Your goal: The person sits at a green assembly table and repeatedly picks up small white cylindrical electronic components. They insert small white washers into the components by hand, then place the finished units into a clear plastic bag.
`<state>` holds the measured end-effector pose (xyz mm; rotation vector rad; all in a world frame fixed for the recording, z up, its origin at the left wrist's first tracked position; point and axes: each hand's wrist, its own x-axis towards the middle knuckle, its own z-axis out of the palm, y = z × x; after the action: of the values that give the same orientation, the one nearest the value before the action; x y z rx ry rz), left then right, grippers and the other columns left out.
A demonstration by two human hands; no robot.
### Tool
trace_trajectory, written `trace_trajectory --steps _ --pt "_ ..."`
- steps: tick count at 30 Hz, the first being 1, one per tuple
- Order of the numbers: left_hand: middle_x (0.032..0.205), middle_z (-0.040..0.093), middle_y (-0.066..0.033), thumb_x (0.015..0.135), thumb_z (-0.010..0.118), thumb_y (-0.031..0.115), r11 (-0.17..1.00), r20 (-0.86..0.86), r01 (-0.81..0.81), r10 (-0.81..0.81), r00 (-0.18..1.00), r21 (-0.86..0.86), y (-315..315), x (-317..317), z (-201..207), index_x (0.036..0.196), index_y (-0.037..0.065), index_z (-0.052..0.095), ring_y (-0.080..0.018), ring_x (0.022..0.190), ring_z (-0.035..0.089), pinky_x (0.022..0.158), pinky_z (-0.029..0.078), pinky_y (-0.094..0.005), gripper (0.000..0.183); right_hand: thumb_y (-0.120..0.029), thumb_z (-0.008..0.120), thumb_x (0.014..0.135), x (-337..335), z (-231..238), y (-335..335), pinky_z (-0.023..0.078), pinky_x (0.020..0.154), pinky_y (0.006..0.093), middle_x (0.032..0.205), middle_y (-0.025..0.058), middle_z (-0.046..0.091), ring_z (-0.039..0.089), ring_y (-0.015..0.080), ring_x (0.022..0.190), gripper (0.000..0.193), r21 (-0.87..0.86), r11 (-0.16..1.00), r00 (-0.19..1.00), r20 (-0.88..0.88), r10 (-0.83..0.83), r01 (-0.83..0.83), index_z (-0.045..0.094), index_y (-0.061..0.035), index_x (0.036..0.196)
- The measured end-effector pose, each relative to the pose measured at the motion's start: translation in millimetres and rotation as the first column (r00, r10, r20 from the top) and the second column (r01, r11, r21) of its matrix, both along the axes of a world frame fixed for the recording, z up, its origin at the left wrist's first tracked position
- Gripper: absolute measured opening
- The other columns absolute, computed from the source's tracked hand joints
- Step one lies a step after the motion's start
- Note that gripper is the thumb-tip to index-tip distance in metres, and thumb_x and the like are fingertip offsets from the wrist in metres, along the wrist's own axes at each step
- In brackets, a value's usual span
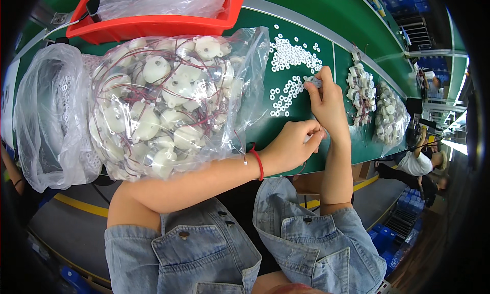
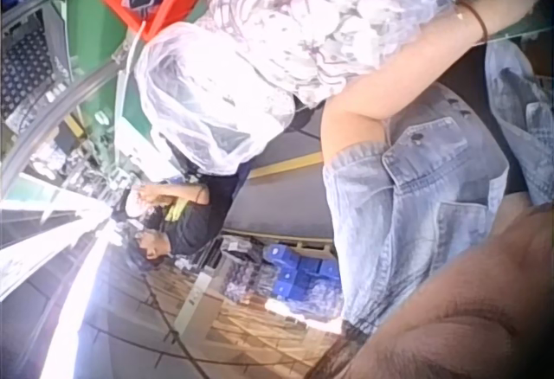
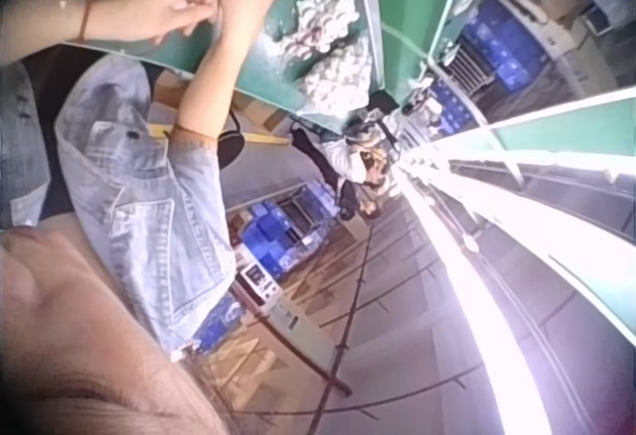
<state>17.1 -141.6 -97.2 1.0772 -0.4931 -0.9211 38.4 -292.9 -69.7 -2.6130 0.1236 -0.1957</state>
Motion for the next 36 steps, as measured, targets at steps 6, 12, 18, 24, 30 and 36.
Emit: trace_trajectory --steps 6,12,18,24,30,36 --pt "0.073 0.061 -0.0046 0.101 0.049 0.018 1.000 -0.017 -0.018 0.018 1.000 -0.013 -1 0 0 0.104 -0.003 0.060 -0.0080 0.049 0.054 0.043 0.043 -0.0242 0.023 -0.007 0.064 0.090 -3 0 1 0.044 0.058 0.0439 0.075 0.0245 0.057 0.054 0.0440 0.065 0.025 0.042 0.998 0.999 -0.030 -0.043 0.044 0.040 -0.0020 0.098" --pt "0.073 0.060 -0.0044 0.101 0.049 0.018 1.000 -0.045 -0.016 0.016 0.999 0.004 0 0 1 0.105 -0.003 0.061 -0.0080 0.049 0.054 0.043 0.043 -0.0239 0.025 -0.007 0.063 0.090 -4 -8 -3 0.044 0.057 0.0444 0.074 0.0245 0.056 0.051 0.0448 0.063 0.025 0.062 0.998 0.999 0.041 -0.004 0.002 0.040 -0.0019 0.099" --pt "0.081 0.062 -0.0069 0.101 0.049 0.020 0.999 0.009 0.053 -0.053 0.999 0.013 6 0 5 0.109 -0.004 0.060 -0.0086 0.051 0.055 0.043 0.044 -0.0243 0.027 -0.016 0.063 0.094 -24 -36 -19 0.032 0.046 0.0270 0.060 0.0032 0.053 0.041 0.0078 0.050 0.018 0.383 0.909 0.913 0.290 -0.288 0.165 0.052 -0.0020 0.097" --pt "0.102 0.056 -0.0110 0.104 0.041 0.032 0.984 0.127 -0.175 0.176 0.976 -0.016 -1 -7 -11 0.125 -0.003 0.048 -0.0080 0.053 0.052 0.048 0.044 -0.0236 0.041 -0.017 0.066 0.091 -43 -28 -62 0.036 0.047 0.0366 0.057 0.0078 0.049 0.047 0.0205 0.049 0.020 -0.198 0.905 0.894 0.334 -0.298 0.376 0.058 -0.0015 0.101" --pt "0.106 0.053 -0.0092 0.105 0.024 0.050 0.993 -0.142 0.053 -0.067 0.988 -0.104 1 -3 -9 0.130 0.002 0.044 -0.0091 0.059 0.051 0.057 0.047 -0.0238 0.058 -0.018 0.065 0.090 -49 -17 -77 0.047 0.080 0.0441 0.093 0.0178 0.060 0.058 0.0375 0.088 0.028 -0.372 0.826 0.882 0.378 -0.283 0.425 0.059 -0.0003 0.111" --pt "0.113 0.051 -0.0076 0.101 0.017 0.061 0.980 -0.267 0.024 -0.077 0.961 -0.195 4 -2 -8 0.137 0.005 0.037 -0.0110 0.075 0.054 0.067 0.049 -0.0263 0.069 -0.020 0.075 0.081 -82 28 0 0.043 0.072 0.0302 0.098 0.0086 0.053 0.051 0.0199 0.087 0.046 0.313 0.948 0.998 -0.030 -0.049 0.056 0.057 -0.0020 0.121"
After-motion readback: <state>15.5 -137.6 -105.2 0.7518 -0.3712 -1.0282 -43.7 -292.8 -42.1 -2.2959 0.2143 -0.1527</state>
